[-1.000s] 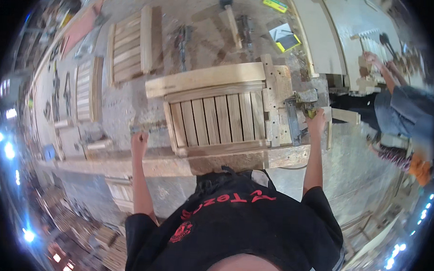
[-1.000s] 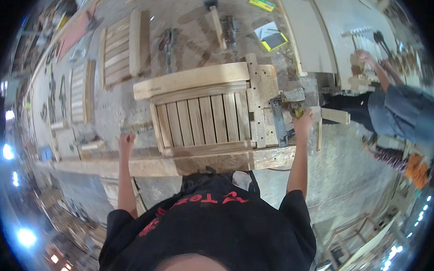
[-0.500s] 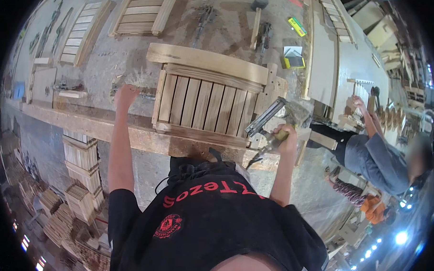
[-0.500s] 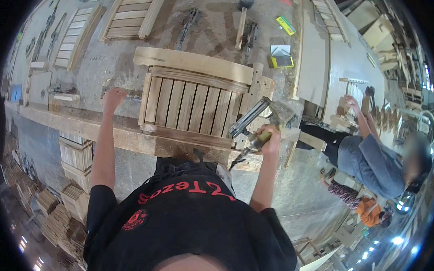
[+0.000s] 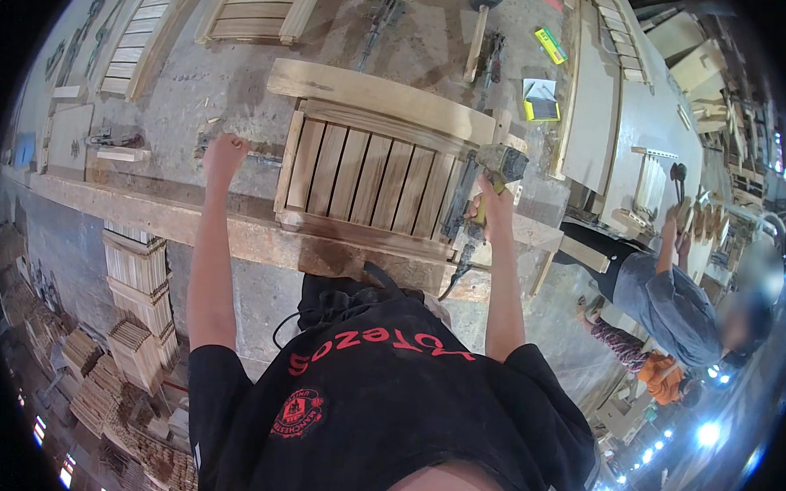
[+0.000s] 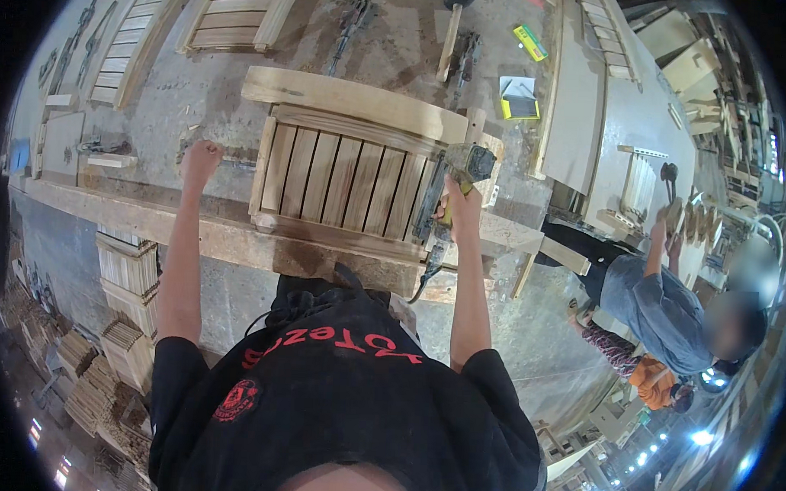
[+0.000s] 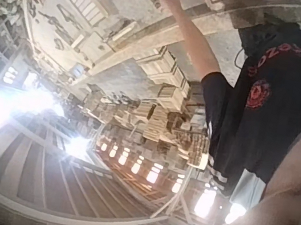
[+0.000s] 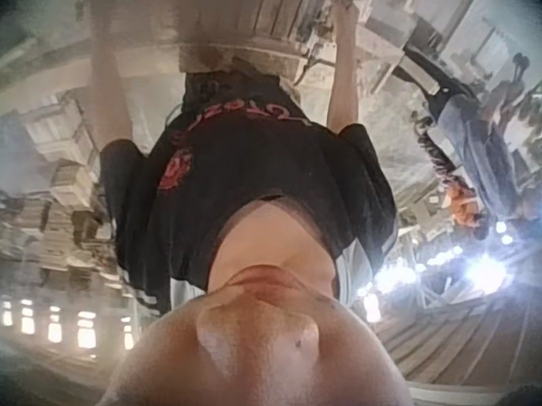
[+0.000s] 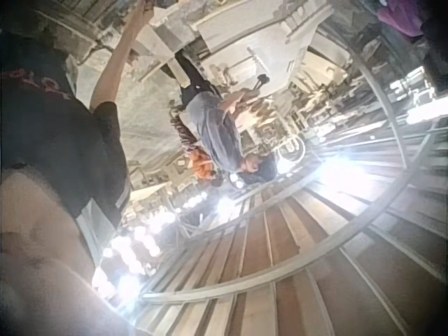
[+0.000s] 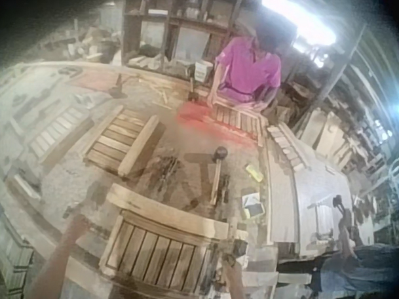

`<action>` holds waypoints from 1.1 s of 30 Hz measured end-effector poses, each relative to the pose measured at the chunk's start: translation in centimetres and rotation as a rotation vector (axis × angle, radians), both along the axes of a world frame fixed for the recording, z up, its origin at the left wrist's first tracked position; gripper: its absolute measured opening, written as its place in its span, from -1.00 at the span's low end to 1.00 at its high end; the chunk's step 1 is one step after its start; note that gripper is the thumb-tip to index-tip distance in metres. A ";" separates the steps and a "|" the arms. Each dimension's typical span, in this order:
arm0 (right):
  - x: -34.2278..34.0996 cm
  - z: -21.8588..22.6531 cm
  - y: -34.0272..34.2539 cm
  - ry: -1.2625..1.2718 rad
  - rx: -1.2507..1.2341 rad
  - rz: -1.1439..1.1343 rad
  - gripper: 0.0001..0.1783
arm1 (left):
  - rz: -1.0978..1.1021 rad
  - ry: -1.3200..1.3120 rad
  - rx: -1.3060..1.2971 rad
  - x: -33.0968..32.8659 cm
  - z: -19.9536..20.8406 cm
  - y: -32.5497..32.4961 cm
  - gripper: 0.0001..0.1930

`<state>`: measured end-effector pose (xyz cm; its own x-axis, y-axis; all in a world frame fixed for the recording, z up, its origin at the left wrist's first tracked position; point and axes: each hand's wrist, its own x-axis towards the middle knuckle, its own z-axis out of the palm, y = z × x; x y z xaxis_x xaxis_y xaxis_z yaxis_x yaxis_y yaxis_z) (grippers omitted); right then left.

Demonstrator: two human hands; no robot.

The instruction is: Assembling wooden slatted components using a pneumatic nail gun and a rubber mallet in a workshop.

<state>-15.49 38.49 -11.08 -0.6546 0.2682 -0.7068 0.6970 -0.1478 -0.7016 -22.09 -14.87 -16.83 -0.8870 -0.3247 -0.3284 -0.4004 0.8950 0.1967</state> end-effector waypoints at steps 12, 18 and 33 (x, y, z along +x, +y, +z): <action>0.1 0.1 -1.7 -0.066 0.099 -0.072 -0.79 | 0.002 0.127 0.006 0.2 -0.5 -0.2 -0.69; 0.1 -0.9 -2.1 -0.067 0.127 -0.078 -0.75 | 0.004 0.148 0.007 0.2 -0.3 0.0 -0.68; -1.6 -1.0 -6.6 -0.016 0.131 0.185 -0.72 | 0.058 0.150 0.080 0.3 0.1 0.1 -0.67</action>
<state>-17.12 31.92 -12.12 -0.6901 0.2342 -0.6847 0.7151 0.0754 -0.6950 -21.78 -14.76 -16.71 -0.9088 -0.3545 -0.2202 -0.4112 0.8505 0.3279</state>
